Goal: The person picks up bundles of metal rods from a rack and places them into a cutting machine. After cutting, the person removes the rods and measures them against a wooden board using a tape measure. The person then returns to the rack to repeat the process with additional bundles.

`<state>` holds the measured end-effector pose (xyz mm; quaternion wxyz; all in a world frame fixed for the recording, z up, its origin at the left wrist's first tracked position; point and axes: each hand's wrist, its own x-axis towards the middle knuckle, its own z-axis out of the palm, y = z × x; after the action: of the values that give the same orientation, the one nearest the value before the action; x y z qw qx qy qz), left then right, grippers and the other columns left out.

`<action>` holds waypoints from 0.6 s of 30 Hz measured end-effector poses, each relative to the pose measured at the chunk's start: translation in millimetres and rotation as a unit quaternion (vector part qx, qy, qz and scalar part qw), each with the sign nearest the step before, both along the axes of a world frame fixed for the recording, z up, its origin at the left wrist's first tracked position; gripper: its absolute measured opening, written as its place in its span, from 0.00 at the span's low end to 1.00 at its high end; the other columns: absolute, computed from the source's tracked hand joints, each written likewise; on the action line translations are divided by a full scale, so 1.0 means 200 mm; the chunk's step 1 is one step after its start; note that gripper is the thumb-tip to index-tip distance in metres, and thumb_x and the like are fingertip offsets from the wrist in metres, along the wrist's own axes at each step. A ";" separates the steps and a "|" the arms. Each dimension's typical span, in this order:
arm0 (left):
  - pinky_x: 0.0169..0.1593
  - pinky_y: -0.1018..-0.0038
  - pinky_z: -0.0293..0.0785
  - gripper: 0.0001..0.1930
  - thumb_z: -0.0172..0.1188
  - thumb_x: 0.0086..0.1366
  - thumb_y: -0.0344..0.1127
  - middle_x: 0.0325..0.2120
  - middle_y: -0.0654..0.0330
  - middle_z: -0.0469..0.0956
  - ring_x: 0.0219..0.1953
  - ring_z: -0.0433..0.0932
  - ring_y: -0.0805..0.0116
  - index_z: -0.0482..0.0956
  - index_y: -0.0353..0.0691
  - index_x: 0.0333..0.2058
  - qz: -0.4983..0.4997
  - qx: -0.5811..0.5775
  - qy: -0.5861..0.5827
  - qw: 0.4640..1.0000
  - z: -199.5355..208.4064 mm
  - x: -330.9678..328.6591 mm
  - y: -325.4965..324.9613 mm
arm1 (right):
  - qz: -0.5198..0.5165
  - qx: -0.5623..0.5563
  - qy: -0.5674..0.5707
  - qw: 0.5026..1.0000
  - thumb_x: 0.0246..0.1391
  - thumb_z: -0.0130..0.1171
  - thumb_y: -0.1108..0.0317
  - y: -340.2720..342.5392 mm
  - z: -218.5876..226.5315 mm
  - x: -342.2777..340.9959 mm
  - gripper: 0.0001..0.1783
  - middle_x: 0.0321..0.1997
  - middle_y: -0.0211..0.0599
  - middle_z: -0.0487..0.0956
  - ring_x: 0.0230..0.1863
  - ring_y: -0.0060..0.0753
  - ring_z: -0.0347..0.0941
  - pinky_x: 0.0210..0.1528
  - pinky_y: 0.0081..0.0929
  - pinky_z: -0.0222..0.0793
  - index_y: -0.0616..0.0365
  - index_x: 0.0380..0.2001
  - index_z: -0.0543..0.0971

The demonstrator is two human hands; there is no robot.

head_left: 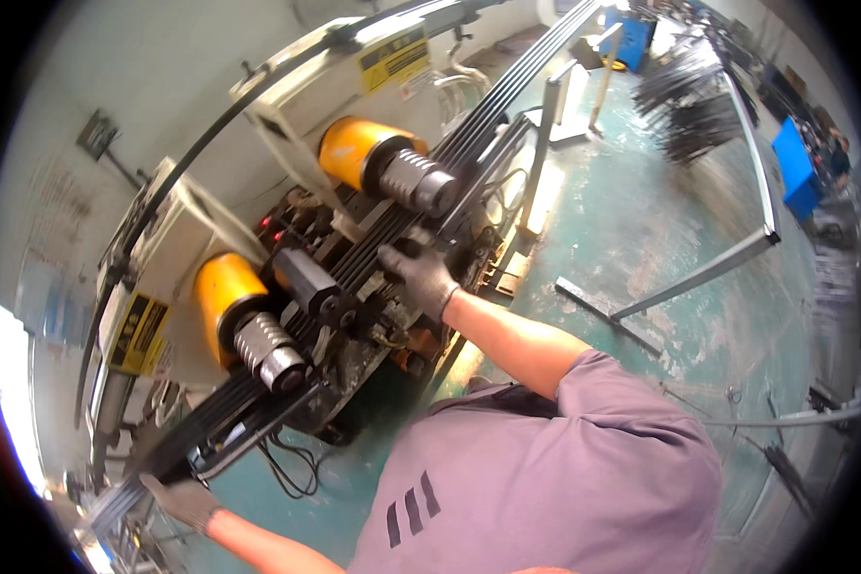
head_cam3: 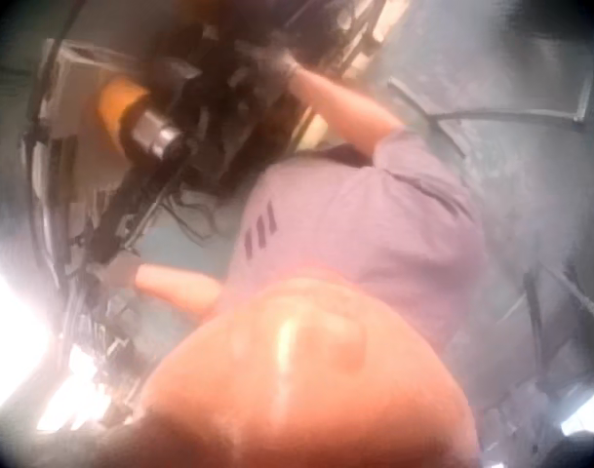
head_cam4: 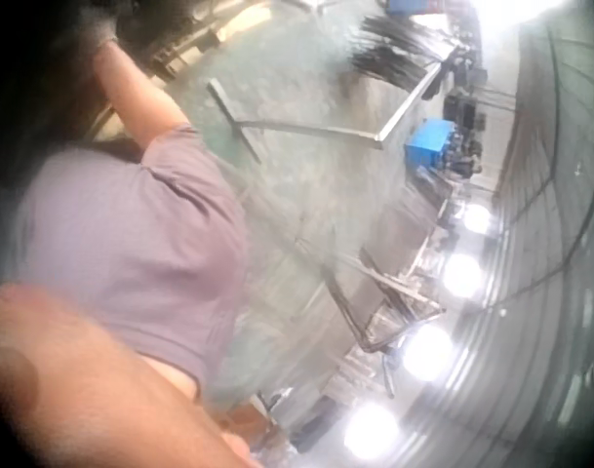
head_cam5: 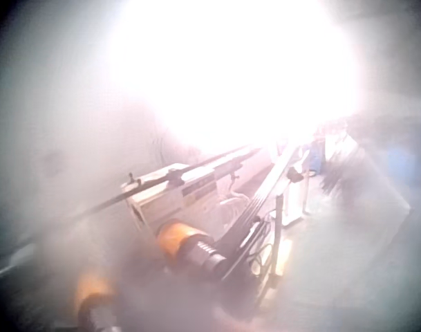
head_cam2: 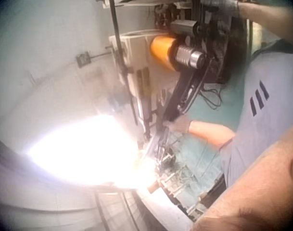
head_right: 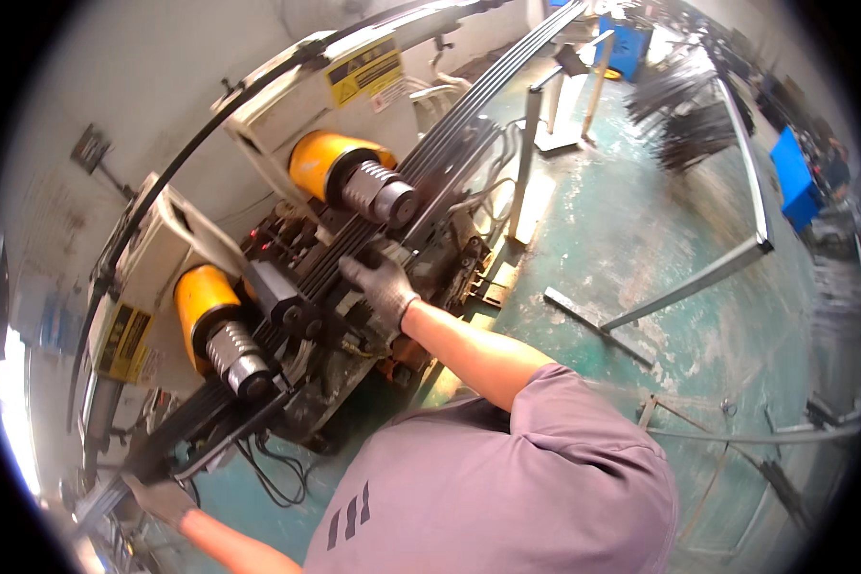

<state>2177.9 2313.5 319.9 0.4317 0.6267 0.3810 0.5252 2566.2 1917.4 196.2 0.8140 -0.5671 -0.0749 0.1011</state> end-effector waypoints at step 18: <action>0.54 0.70 0.80 0.20 0.53 0.81 0.37 0.51 0.53 0.84 0.52 0.83 0.65 0.79 0.30 0.63 -0.076 0.206 0.114 0.969 1.15 0.57 -0.19 | -0.010 0.323 0.181 0.929 0.67 0.68 0.66 0.22 0.08 0.24 0.14 0.40 0.37 0.86 0.40 0.38 0.85 0.46 0.39 0.82 0.61 0.50 0.81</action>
<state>2291.6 2276.3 550.5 0.2855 0.7848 0.2625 0.4834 2613.3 1961.1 212.5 0.9538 -0.2462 0.0504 0.1644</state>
